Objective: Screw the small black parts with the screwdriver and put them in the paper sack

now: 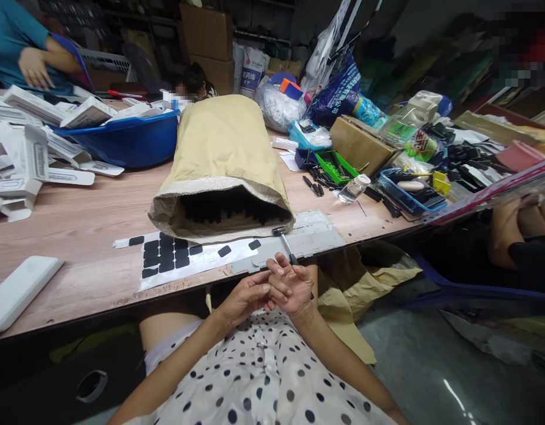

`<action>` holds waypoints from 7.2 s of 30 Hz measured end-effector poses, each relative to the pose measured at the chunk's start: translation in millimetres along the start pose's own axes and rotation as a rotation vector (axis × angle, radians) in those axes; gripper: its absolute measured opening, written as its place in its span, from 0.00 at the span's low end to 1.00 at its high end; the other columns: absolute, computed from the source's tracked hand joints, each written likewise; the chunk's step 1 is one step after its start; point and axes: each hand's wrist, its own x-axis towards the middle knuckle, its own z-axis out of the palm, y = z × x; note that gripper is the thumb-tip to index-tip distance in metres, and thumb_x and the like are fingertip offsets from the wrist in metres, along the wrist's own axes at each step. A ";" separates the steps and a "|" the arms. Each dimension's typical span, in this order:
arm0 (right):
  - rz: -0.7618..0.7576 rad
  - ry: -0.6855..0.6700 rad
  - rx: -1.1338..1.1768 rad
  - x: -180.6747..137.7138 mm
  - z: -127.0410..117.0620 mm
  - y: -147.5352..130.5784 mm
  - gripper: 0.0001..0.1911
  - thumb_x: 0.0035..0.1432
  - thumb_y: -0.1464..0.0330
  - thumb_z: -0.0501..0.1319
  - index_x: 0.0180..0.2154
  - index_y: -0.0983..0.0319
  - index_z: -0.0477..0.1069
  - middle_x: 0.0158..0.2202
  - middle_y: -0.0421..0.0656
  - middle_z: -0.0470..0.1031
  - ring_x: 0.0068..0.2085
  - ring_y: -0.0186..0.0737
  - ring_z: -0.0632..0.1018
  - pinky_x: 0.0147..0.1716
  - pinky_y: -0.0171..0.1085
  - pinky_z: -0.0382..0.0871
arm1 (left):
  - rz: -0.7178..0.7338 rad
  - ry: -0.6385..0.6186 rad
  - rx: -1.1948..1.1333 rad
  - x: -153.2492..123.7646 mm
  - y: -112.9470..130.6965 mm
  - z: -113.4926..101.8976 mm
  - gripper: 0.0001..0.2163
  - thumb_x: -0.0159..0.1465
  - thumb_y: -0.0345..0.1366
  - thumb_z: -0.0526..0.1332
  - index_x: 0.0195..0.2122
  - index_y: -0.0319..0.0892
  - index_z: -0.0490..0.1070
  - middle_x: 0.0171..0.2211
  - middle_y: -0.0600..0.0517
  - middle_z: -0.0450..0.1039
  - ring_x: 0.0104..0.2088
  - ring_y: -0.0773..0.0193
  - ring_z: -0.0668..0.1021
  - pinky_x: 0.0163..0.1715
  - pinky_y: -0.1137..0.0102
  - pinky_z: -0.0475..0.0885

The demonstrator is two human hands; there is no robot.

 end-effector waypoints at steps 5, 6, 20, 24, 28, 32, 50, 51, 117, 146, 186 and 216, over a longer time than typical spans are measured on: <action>0.084 0.033 -0.036 2.9 -2.1 4.2 0.17 0.56 0.61 0.57 0.45 0.58 0.73 0.32 0.35 0.69 0.16 0.21 0.45 0.11 0.28 0.42 | 0.009 0.072 -0.004 0.5 -0.5 -6.5 0.22 0.57 0.47 0.68 0.48 0.41 0.70 0.27 0.51 0.78 0.22 0.67 0.76 0.23 0.74 0.69; 0.113 0.023 -0.037 3.0 -3.3 5.4 0.17 0.56 0.61 0.57 0.46 0.58 0.73 0.33 0.36 0.71 0.16 0.21 0.45 0.11 0.28 0.42 | 0.005 0.083 0.006 1.1 -1.4 -8.3 0.20 0.57 0.47 0.69 0.46 0.41 0.69 0.26 0.51 0.78 0.21 0.67 0.76 0.22 0.74 0.68; 0.167 -0.142 0.103 -6.2 -9.0 11.4 0.17 0.58 0.58 0.56 0.44 0.59 0.75 0.32 0.37 0.76 0.12 0.17 0.45 0.07 0.24 0.39 | -0.038 0.026 -0.084 5.5 -9.1 -19.7 0.22 0.48 0.43 0.78 0.38 0.39 0.73 0.26 0.57 0.70 0.19 0.74 0.70 0.20 0.76 0.66; 0.158 -0.143 0.123 -6.9 -9.3 10.5 0.17 0.59 0.58 0.57 0.44 0.60 0.75 0.31 0.36 0.75 0.12 0.17 0.45 0.07 0.24 0.38 | -0.038 -0.004 -0.105 7.4 -11.6 -22.4 0.23 0.45 0.37 0.77 0.42 0.40 0.75 0.31 0.54 0.73 0.21 0.73 0.72 0.20 0.76 0.65; 0.168 -0.143 0.108 -5.2 -9.1 11.1 0.17 0.58 0.57 0.57 0.43 0.59 0.75 0.31 0.35 0.74 0.13 0.18 0.46 0.08 0.25 0.40 | -0.013 0.008 -0.166 7.7 -9.7 -18.8 0.23 0.45 0.38 0.75 0.42 0.41 0.74 0.29 0.55 0.72 0.19 0.73 0.70 0.18 0.76 0.64; 0.189 -0.154 0.106 -4.0 -14.1 16.1 0.17 0.58 0.58 0.55 0.45 0.58 0.73 0.32 0.35 0.74 0.13 0.19 0.46 0.09 0.26 0.41 | -0.023 0.028 -0.117 9.0 -6.9 -15.2 0.25 0.48 0.41 0.76 0.44 0.40 0.70 0.24 0.58 0.68 0.19 0.74 0.68 0.17 0.78 0.61; 0.243 0.822 -2.297 107.8 12.7 -79.7 0.15 0.63 0.68 0.58 0.48 0.65 0.78 0.45 0.56 0.80 0.46 0.49 0.81 0.45 0.42 0.72 | -0.042 0.305 0.127 26.4 4.6 -14.9 0.18 0.45 0.37 0.74 0.39 0.39 0.79 0.28 0.55 0.73 0.21 0.74 0.68 0.24 0.74 0.60; 0.276 0.847 -2.323 116.1 11.8 -79.2 0.15 0.63 0.68 0.58 0.46 0.66 0.79 0.44 0.58 0.80 0.47 0.51 0.81 0.44 0.42 0.72 | -0.048 0.311 0.132 24.7 2.7 -15.0 0.18 0.45 0.37 0.74 0.38 0.39 0.79 0.28 0.55 0.73 0.22 0.74 0.69 0.24 0.74 0.60; -0.254 0.389 -2.017 3.7 -24.0 -0.5 0.29 0.60 0.74 0.51 0.61 0.56 0.70 0.45 0.45 0.79 0.46 0.43 0.79 0.49 0.39 0.75 | 0.498 0.662 1.475 43.2 35.7 -83.4 0.04 0.56 0.33 0.65 0.33 0.46 0.77 0.32 0.51 0.76 0.40 0.55 0.72 0.44 0.60 0.67; -0.432 0.320 -2.080 1.1 -2.2 2.3 0.27 0.66 0.74 0.46 0.60 0.58 0.72 0.37 0.46 0.75 0.38 0.39 0.77 0.40 0.33 0.73 | 0.502 0.613 1.472 42.7 34.6 -87.0 0.05 0.57 0.32 0.66 0.35 0.47 0.79 0.33 0.51 0.76 0.40 0.55 0.72 0.45 0.60 0.66; -0.449 0.400 -1.630 5.1 -21.1 -0.2 0.24 0.58 0.73 0.57 0.55 0.57 0.76 0.46 0.45 0.81 0.47 0.43 0.80 0.50 0.40 0.76 | 0.522 0.690 1.504 45.5 28.8 -89.6 0.06 0.54 0.31 0.65 0.33 0.47 0.78 0.30 0.52 0.72 0.39 0.55 0.72 0.43 0.59 0.69; -0.461 0.421 -1.692 3.8 -23.8 1.9 0.24 0.60 0.72 0.54 0.55 0.57 0.76 0.45 0.45 0.81 0.47 0.42 0.80 0.50 0.39 0.75 | 0.450 0.721 1.533 39.2 28.4 -87.2 0.08 0.54 0.31 0.66 0.34 0.47 0.79 0.32 0.51 0.76 0.41 0.53 0.73 0.47 0.56 0.67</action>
